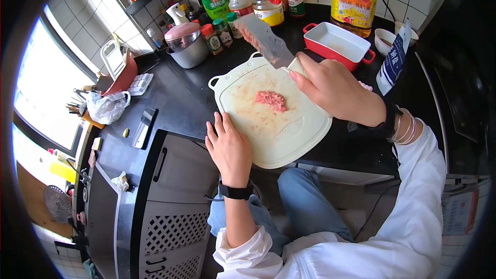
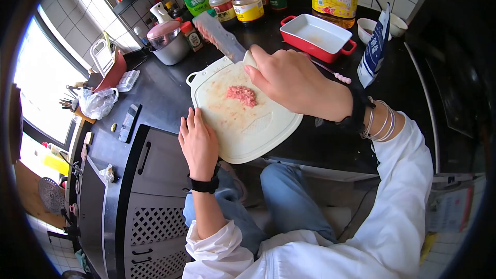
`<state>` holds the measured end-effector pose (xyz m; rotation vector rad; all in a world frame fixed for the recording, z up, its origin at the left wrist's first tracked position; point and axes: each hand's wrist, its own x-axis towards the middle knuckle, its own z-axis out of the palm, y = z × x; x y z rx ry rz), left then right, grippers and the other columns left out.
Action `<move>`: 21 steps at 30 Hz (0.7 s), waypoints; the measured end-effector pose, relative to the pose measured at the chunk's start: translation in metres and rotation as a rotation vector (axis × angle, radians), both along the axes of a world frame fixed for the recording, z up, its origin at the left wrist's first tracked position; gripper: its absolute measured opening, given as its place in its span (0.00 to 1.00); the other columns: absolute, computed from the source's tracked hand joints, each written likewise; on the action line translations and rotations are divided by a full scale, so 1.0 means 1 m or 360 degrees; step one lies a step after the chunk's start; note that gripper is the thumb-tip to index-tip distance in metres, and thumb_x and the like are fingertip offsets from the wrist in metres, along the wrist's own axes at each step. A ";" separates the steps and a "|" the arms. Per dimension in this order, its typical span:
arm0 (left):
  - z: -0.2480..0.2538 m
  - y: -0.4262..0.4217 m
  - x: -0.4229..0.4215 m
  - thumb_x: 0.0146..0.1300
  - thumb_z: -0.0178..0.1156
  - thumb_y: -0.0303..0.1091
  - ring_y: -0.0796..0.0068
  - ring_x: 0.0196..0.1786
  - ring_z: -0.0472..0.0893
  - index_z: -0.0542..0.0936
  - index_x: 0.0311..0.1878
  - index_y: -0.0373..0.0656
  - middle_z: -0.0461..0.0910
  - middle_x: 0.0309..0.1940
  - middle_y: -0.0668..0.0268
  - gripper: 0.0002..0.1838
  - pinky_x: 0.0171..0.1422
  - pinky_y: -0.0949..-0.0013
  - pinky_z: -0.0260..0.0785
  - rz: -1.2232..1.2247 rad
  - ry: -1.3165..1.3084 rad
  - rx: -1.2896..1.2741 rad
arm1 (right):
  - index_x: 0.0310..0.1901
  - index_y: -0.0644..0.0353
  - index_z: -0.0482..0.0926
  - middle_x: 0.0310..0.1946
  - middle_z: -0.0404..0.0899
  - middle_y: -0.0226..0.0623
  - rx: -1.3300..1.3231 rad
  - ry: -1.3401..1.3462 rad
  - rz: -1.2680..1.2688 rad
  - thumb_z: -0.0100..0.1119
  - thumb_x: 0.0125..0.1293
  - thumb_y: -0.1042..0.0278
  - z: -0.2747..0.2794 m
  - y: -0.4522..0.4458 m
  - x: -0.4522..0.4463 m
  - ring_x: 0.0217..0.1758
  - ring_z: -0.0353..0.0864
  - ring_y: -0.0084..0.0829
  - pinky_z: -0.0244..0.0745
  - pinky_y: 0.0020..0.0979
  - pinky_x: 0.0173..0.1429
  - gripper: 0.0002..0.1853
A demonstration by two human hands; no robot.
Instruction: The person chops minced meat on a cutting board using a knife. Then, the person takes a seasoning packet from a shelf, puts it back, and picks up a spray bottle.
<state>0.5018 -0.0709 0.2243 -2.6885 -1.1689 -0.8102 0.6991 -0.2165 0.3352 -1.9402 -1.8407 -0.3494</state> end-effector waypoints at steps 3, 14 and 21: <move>0.000 -0.001 0.000 0.68 0.48 0.29 0.48 0.70 0.67 0.68 0.67 0.38 0.69 0.68 0.52 0.23 0.73 0.51 0.58 0.0006 0.0000 0.0001 | 0.33 0.67 0.72 0.20 0.75 0.54 -0.0386 -0.0014 0.0090 0.51 0.69 0.66 -0.007 -0.004 0.002 0.23 0.76 0.55 0.71 0.51 0.29 0.11; 0.000 0.000 0.000 0.68 0.49 0.30 0.48 0.70 0.67 0.68 0.67 0.38 0.69 0.68 0.52 0.24 0.72 0.50 0.58 -0.0005 -0.0006 0.0013 | 0.36 0.68 0.70 0.16 0.72 0.46 0.0162 0.0411 -0.0075 0.51 0.71 0.64 0.024 -0.006 0.011 0.21 0.77 0.44 0.67 0.42 0.27 0.13; -0.002 0.002 0.000 0.68 0.48 0.30 0.48 0.70 0.67 0.68 0.67 0.38 0.68 0.68 0.52 0.24 0.72 0.51 0.58 -0.0003 0.0008 0.0028 | 0.35 0.68 0.73 0.22 0.73 0.46 -0.0753 -0.0181 -0.0003 0.52 0.66 0.69 -0.020 0.000 0.007 0.21 0.77 0.46 0.75 0.45 0.26 0.09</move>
